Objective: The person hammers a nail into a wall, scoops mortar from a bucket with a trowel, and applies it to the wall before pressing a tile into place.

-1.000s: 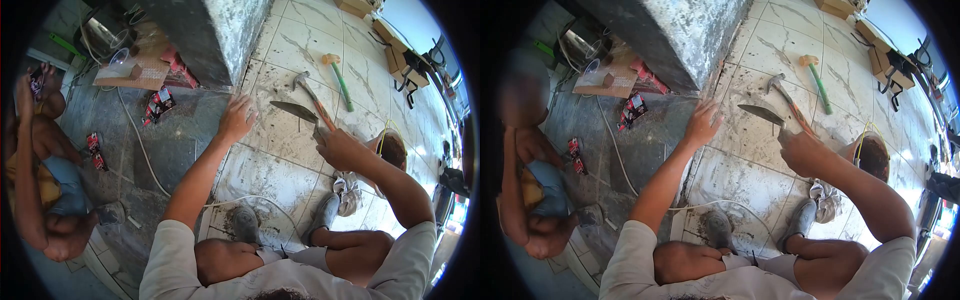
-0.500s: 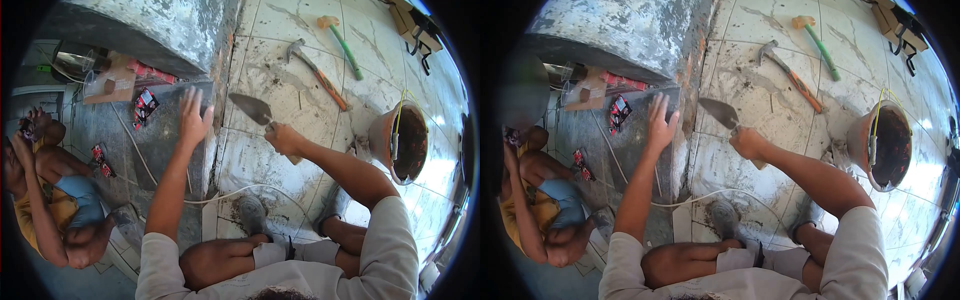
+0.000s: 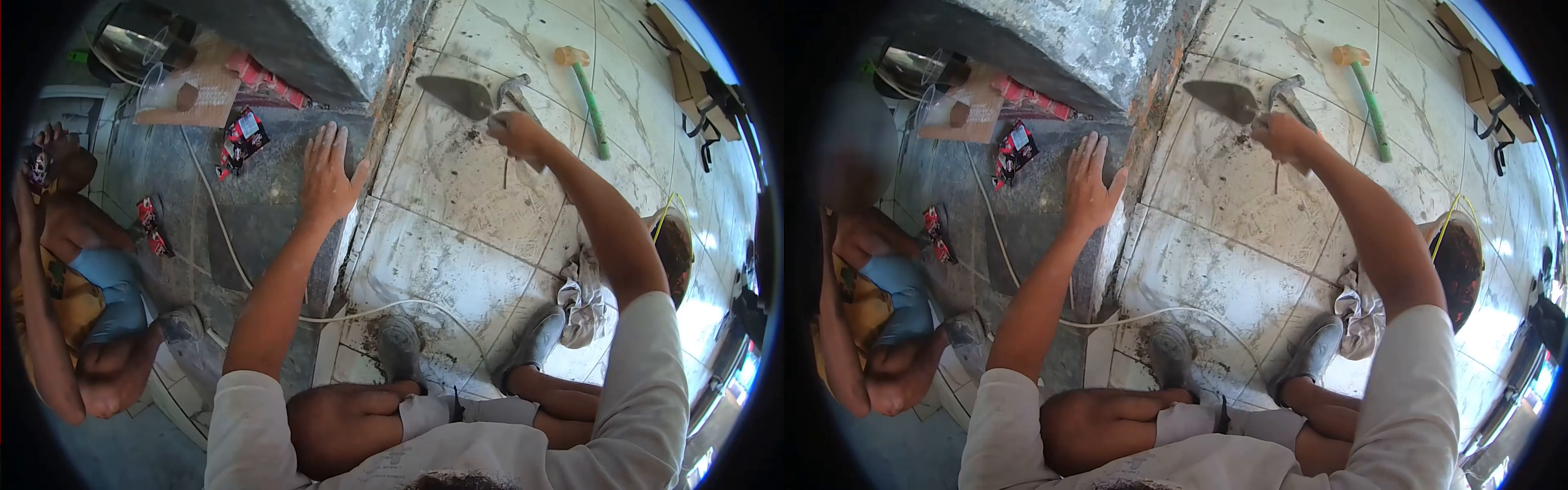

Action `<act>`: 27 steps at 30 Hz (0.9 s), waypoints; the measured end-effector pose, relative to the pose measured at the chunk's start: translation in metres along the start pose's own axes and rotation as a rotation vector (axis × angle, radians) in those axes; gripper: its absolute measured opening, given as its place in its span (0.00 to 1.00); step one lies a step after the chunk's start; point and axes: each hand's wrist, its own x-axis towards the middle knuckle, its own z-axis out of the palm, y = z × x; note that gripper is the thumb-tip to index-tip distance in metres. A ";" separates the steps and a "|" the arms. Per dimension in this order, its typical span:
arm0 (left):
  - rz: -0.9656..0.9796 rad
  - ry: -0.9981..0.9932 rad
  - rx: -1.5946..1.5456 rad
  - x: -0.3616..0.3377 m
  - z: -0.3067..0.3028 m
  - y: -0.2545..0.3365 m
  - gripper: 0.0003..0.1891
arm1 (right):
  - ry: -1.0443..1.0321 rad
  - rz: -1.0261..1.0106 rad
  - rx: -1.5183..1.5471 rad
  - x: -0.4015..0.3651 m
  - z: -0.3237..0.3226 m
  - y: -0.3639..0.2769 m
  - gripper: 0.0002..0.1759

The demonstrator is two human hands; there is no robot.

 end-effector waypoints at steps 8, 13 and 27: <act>-0.013 0.018 -0.007 0.000 -0.001 0.002 0.33 | -0.589 -0.248 -0.276 -0.070 0.087 0.026 0.17; -0.013 0.004 0.000 -0.001 -0.002 0.002 0.33 | 0.088 -0.077 -0.414 0.006 0.031 0.027 0.10; -0.046 -0.019 0.016 -0.001 -0.003 0.004 0.33 | 0.063 0.139 -0.010 0.052 -0.002 -0.014 0.21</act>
